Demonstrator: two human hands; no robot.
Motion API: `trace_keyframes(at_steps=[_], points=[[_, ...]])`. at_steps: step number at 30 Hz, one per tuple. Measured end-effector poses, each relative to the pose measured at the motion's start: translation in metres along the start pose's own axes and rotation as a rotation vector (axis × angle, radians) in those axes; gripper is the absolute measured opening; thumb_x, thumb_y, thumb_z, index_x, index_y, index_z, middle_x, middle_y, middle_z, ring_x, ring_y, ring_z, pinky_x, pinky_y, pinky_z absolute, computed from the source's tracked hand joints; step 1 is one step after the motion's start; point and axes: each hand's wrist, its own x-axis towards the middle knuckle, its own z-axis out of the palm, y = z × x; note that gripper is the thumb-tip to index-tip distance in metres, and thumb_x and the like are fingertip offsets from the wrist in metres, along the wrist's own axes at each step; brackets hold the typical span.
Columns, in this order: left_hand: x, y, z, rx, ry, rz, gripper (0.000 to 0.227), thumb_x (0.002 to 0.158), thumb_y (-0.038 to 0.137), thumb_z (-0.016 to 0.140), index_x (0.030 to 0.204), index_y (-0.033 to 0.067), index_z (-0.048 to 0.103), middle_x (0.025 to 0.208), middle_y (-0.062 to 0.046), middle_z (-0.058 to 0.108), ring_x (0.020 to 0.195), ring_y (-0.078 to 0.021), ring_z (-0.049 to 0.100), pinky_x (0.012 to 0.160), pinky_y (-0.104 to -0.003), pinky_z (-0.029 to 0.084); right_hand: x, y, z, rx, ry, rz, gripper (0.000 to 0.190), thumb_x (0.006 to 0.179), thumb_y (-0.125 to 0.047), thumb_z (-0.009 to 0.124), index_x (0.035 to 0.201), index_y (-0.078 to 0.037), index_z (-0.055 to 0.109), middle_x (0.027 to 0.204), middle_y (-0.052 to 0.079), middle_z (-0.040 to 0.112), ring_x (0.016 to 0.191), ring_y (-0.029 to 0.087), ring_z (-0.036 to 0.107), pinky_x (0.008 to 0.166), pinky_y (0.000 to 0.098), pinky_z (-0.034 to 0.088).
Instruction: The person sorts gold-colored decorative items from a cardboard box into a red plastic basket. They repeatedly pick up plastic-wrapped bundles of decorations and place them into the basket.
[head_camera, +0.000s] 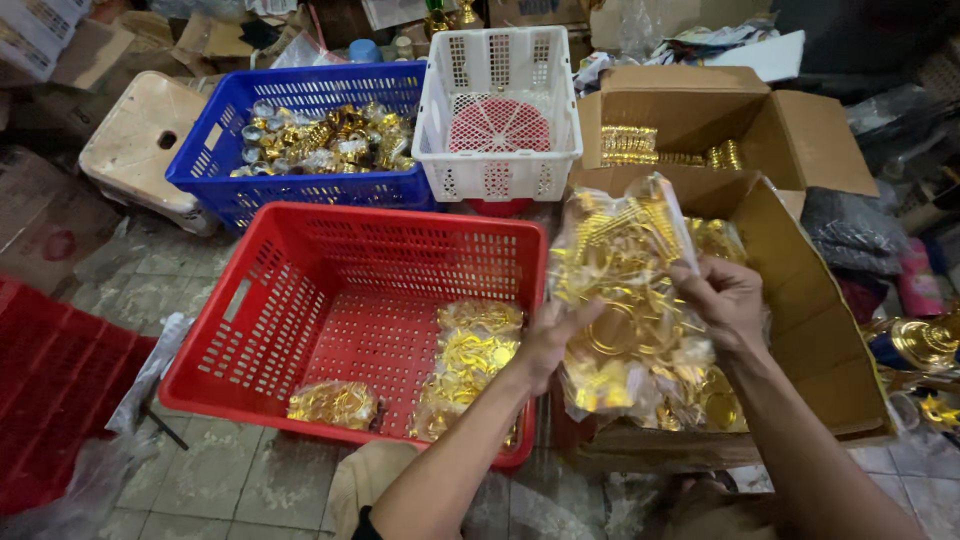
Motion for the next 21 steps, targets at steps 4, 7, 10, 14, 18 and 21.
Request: trace_keyframes(at_steps=[4,7,10,14,18,21], points=[[-0.009,0.03,-0.018,0.081,-0.02,0.043,0.049,0.086,0.026,0.098,0.124,0.0015,0.08,0.115,-0.011,0.082,0.103,-0.0187,0.077,0.1,-0.04,0.062,-0.013,-0.071,0.045,-0.21,-0.036,-0.091,0.021,0.094,-0.009,0.094,0.08,-0.005,0.079,0.076,0.014,0.076,0.077,0.013,0.068,0.06,0.0267,0.054],[-0.012,0.038,-0.017,0.148,0.006,0.054,0.049,0.083,0.025,0.098,0.124,0.0033,0.08,0.11,-0.009,0.083,0.1,-0.0159,0.076,0.097,-0.037,0.062,-0.018,-0.066,0.037,-0.212,-0.095,0.1,0.025,0.103,-0.019,0.083,0.121,-0.004,0.075,0.091,0.016,0.075,0.09,0.023,0.07,0.073,0.0411,0.063],[-0.01,0.035,-0.006,0.163,-0.081,0.118,0.041,0.08,0.017,0.099,0.113,0.0046,0.08,0.103,-0.005,0.08,0.098,-0.0144,0.073,0.095,-0.037,0.061,-0.023,-0.064,0.043,-0.173,-0.108,0.123,0.037,0.102,-0.017,0.082,0.13,-0.002,0.062,0.109,0.014,0.069,0.097,0.026,0.069,0.078,0.0416,0.062],[-0.02,0.031,0.004,0.178,-0.106,0.116,0.043,0.08,0.014,0.097,0.119,0.0032,0.081,0.108,-0.007,0.082,0.1,-0.0156,0.075,0.095,-0.034,0.062,-0.022,-0.064,0.058,-0.481,-0.111,0.034,0.079,0.1,-0.043,0.082,0.162,-0.004,0.054,0.111,0.033,0.066,0.1,0.049,0.075,0.083,0.0611,0.062],[-0.02,0.021,0.01,0.559,0.007,0.153,0.042,0.083,0.02,0.088,0.12,0.0038,0.076,0.106,-0.012,0.083,0.107,-0.0291,0.078,0.097,-0.046,0.063,-0.024,-0.101,0.081,-0.631,-0.141,-0.079,0.116,0.082,-0.058,0.09,0.164,0.009,0.042,0.137,0.045,0.056,0.131,0.063,0.059,0.115,0.0721,0.042],[-0.033,0.016,0.025,0.765,0.054,0.101,0.041,0.081,0.027,0.083,0.117,0.0091,0.075,0.101,-0.012,0.083,0.109,-0.0365,0.081,0.094,-0.052,0.063,-0.019,-0.115,0.098,-0.515,-0.102,-0.066,0.134,0.068,-0.052,0.103,0.165,0.009,0.034,0.143,0.045,0.056,0.137,0.063,0.056,0.121,0.0718,0.038]])
